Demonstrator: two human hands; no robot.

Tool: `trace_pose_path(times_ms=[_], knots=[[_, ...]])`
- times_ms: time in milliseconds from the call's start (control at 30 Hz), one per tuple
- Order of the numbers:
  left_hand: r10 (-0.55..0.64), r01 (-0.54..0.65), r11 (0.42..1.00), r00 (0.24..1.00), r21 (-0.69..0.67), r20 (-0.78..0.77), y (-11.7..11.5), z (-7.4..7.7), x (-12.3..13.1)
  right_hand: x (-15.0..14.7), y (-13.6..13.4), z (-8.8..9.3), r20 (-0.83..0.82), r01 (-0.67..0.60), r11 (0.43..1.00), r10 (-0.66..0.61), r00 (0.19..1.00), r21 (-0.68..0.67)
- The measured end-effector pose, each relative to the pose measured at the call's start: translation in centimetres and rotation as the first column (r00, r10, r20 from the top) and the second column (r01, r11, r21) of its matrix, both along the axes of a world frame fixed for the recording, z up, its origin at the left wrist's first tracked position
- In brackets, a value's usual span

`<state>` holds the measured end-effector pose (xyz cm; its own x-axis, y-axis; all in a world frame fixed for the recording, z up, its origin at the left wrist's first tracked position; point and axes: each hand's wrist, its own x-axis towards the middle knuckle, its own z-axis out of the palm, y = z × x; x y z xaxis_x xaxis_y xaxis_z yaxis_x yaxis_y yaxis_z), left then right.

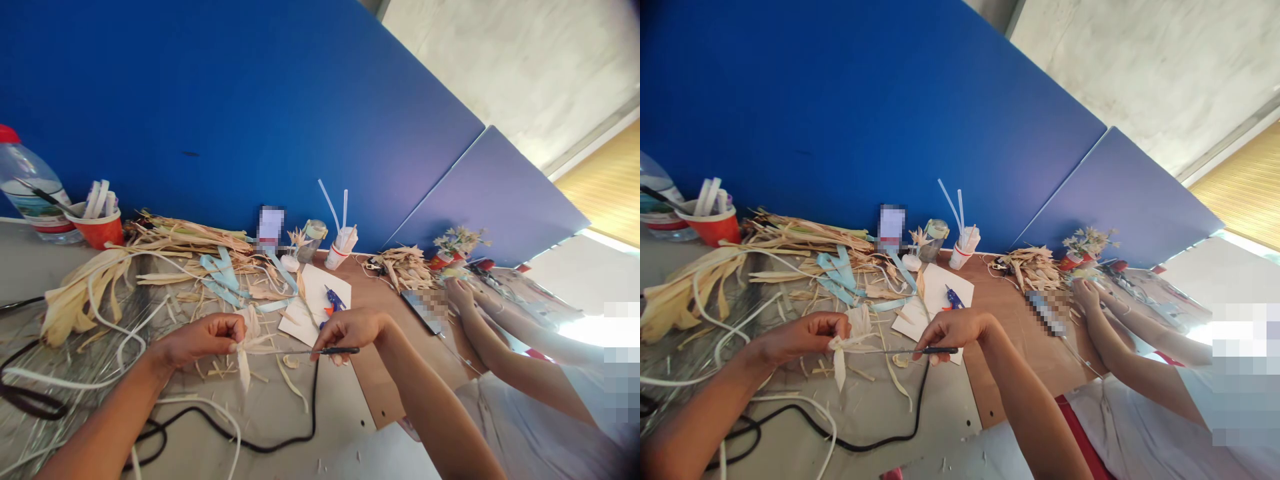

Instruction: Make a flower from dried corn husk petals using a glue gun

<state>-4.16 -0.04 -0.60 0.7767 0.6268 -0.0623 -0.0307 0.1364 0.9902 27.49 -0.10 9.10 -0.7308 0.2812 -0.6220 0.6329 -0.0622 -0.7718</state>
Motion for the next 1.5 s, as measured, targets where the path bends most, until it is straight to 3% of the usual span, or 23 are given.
trace_pose_path(times_ms=[833,933,1067,1133,1167,1267,1367,1500], knots=[[0.015,-0.015,1.000,1.000,0.016,0.001,0.0,-0.1,0.1,0.0,-0.5,0.0,-0.014,-0.089,0.995,0.089,0.996,0.043],[0.095,-0.096,0.995,0.994,0.012,0.055,0.1,-0.2,0.1,0.0,-1.9,0.2,0.067,-0.085,0.985,0.076,0.995,0.152],[0.334,-0.330,0.942,0.923,-0.054,0.190,0.4,-0.1,0.3,-0.6,-4.4,0.1,0.253,-0.014,0.875,-0.125,0.959,0.484],[0.445,-0.435,0.895,0.867,-0.094,0.223,0.5,-0.1,0.4,-1.4,-5.3,-0.6,0.250,0.068,0.752,-0.301,0.920,0.655],[0.478,-0.465,0.878,0.849,-0.111,0.224,0.6,0.0,0.4,-2.0,-5.4,-1.0,0.247,0.076,0.670,-0.374,0.894,0.739],[0.564,-0.556,0.825,0.792,-0.105,0.235,0.7,0.2,0.6,-4.2,-5.1,-2.8,0.306,0.039,0.504,-0.582,0.754,0.863],[0.641,-0.639,0.764,0.737,-0.087,0.213,0.7,0.5,0.8,-6.0,-3.9,-4.9,0.279,0.038,0.411,-0.681,0.677,0.911],[0.673,-0.670,0.737,0.712,-0.093,0.203,0.8,0.6,1.0,-7.5,-2.6,-7.1,0.235,0.078,0.369,-0.727,0.645,0.926]])
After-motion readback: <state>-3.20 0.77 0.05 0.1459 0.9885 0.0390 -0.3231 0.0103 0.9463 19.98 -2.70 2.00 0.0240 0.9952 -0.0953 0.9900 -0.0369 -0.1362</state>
